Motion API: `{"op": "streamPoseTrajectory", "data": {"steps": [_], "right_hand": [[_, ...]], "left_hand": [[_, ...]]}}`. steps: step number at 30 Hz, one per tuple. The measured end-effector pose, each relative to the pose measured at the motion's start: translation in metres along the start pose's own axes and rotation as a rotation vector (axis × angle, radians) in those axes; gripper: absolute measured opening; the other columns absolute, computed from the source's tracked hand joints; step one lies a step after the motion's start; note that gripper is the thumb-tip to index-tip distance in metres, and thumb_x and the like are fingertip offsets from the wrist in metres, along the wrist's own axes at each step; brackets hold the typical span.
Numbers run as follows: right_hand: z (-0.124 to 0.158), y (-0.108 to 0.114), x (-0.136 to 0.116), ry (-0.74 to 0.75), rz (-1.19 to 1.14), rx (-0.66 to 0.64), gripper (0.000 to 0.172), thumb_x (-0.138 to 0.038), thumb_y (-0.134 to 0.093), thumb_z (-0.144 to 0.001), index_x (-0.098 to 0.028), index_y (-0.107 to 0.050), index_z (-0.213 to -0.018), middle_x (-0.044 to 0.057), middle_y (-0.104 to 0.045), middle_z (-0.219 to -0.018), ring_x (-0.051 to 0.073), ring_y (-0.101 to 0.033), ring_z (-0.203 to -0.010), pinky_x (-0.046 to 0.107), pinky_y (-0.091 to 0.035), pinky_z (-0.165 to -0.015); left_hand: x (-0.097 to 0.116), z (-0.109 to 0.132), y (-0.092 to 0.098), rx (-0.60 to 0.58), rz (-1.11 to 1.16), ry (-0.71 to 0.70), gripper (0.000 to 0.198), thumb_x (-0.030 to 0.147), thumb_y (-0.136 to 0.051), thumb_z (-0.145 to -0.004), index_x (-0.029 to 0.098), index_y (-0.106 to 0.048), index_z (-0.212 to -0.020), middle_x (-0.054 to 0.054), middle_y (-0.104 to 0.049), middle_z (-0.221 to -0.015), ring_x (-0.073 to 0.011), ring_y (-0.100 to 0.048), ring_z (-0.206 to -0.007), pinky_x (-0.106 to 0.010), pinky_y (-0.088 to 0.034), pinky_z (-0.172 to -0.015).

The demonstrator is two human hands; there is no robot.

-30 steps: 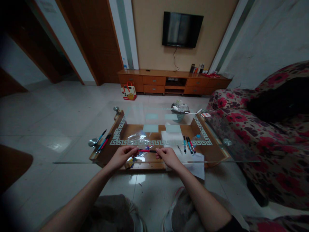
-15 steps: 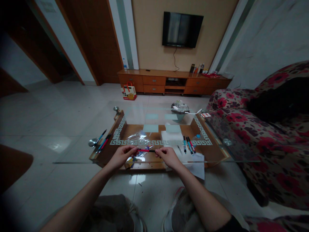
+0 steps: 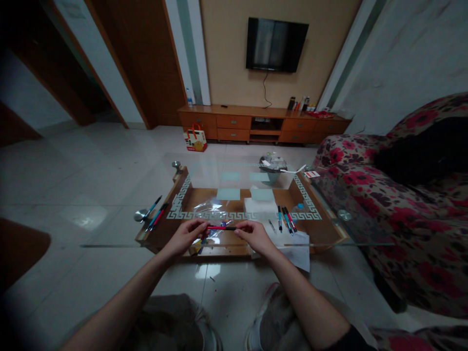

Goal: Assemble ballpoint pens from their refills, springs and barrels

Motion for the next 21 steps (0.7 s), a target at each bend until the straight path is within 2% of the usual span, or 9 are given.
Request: {"op": "streamPoseTrajectory", "data": {"steps": [4, 9, 12, 17, 21], "right_hand": [[0.0003, -0.0008, -0.0013, -0.017, -0.03, 0.008, 0.034, -0.039, -0.08, -0.067, -0.016, -0.07, -0.091, 0.002, -0.067, -0.072, 0.014, -0.058, -0.065, 0.027, -0.045, -0.062], [0.0019, -0.0011, -0.0051, -0.034, -0.066, 0.016, 0.036, -0.039, -0.08, -0.066, -0.016, -0.069, -0.091, 0.001, -0.065, -0.069, 0.014, -0.058, -0.063, 0.025, -0.042, -0.056], [0.0024, -0.0006, -0.0059, -0.032, -0.073, 0.014, 0.038, -0.041, -0.08, -0.066, -0.017, -0.069, -0.092, 0.002, -0.067, -0.072, 0.014, -0.059, -0.064, 0.024, -0.041, -0.055], [0.0017, 0.0004, -0.0047, -0.037, -0.058, 0.014, 0.043, -0.053, -0.07, -0.075, -0.016, -0.068, -0.096, 0.007, -0.072, -0.083, 0.014, -0.059, -0.063, 0.024, -0.038, -0.051], [0.0015, 0.002, -0.0048, -0.039, -0.069, 0.041, 0.044, -0.052, -0.072, -0.073, -0.016, -0.067, -0.097, 0.006, -0.072, -0.082, 0.014, -0.059, -0.063, 0.024, -0.038, -0.051]], "left_hand": [[-0.0025, 0.0002, 0.0012, -0.015, 0.022, -0.009, 0.039, 0.046, -0.065, -0.087, 0.015, -0.065, -0.111, -0.005, -0.068, -0.081, -0.0158, -0.062, -0.074, -0.025, -0.046, -0.066], [-0.0019, 0.0, 0.0007, -0.055, -0.002, -0.03, 0.041, 0.04, -0.073, -0.08, 0.015, -0.066, -0.111, -0.008, -0.07, -0.098, -0.017, -0.063, -0.08, -0.027, -0.049, -0.069], [0.0001, 0.0006, -0.0002, -0.054, -0.003, -0.012, 0.041, 0.041, -0.072, -0.081, 0.015, -0.066, -0.112, -0.008, -0.07, -0.093, -0.0174, -0.064, -0.08, -0.028, -0.049, -0.071], [0.0028, 0.0017, -0.0013, -0.04, 0.006, 0.013, 0.042, 0.042, -0.073, -0.08, 0.015, -0.067, -0.112, -0.008, -0.072, -0.093, -0.0178, -0.065, -0.08, -0.027, -0.049, -0.07], [0.0027, 0.0015, -0.0008, -0.029, -0.011, 0.003, 0.042, 0.043, -0.073, -0.079, 0.015, -0.069, -0.11, -0.007, -0.071, -0.086, -0.0178, -0.065, -0.078, -0.027, -0.048, -0.069]]}}
Point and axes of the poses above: each hand's wrist, its own z-axis away from the middle knuckle, its own y-axis out of the back of the hand, x = y × z, the point moved 5 cm from there along -z, towards the middle knuckle
